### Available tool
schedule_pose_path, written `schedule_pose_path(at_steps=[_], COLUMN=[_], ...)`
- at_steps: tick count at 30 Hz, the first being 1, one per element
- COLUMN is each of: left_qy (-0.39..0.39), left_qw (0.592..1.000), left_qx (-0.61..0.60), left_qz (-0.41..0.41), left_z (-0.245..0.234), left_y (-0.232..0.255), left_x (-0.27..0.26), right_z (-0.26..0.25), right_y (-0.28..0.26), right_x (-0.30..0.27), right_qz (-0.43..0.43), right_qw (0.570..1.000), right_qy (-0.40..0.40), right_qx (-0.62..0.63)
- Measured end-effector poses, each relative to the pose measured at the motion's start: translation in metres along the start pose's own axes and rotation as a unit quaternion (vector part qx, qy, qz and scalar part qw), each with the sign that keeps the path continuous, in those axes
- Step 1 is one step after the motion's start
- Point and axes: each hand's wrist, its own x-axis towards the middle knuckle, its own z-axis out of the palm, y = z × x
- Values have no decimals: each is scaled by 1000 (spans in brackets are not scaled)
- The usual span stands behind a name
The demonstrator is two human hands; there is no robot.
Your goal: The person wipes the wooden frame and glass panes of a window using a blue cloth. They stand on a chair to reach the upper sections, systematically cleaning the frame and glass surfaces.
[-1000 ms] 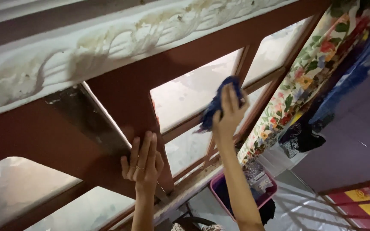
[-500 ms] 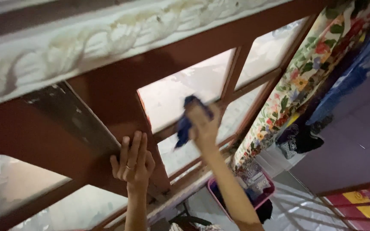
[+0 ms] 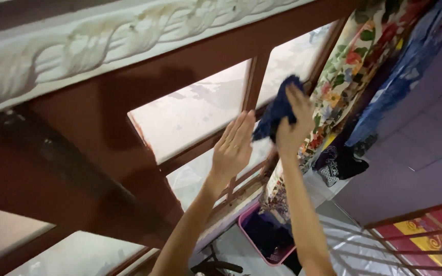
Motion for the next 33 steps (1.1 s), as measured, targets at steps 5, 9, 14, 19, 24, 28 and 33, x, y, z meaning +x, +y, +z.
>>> schedule_pose_path(at_steps=[5, 9, 14, 19, 24, 28, 33], left_qy=[-12, 3, -2, 1, 13, 4, -18], left_qw=[996, 997, 995, 992, 990, 993, 988], left_qx=[88, 80, 104, 128, 137, 122, 154], left_qz=[-18, -13, -7, 10, 8, 7, 1], left_z=[56, 80, 78, 85, 87, 86, 89], left_y=[-5, -15, -12, -9, -10, -10, -8], left_x=[24, 18, 23, 23, 30, 32, 26], right_z=[25, 29, 21, 25, 36, 49, 57], right_y=[3, 24, 15, 29, 11, 65, 181], right_x=[61, 16, -22, -2, 35, 26, 47], right_qz=[-125, -121, -104, -98, -94, -122, -81], right_qw=[992, 990, 991, 993, 995, 992, 986], right_qy=[-24, -71, -81, -71, -12, 11, 120], right_qx=[-19, -6, -22, 13, 31, 22, -82])
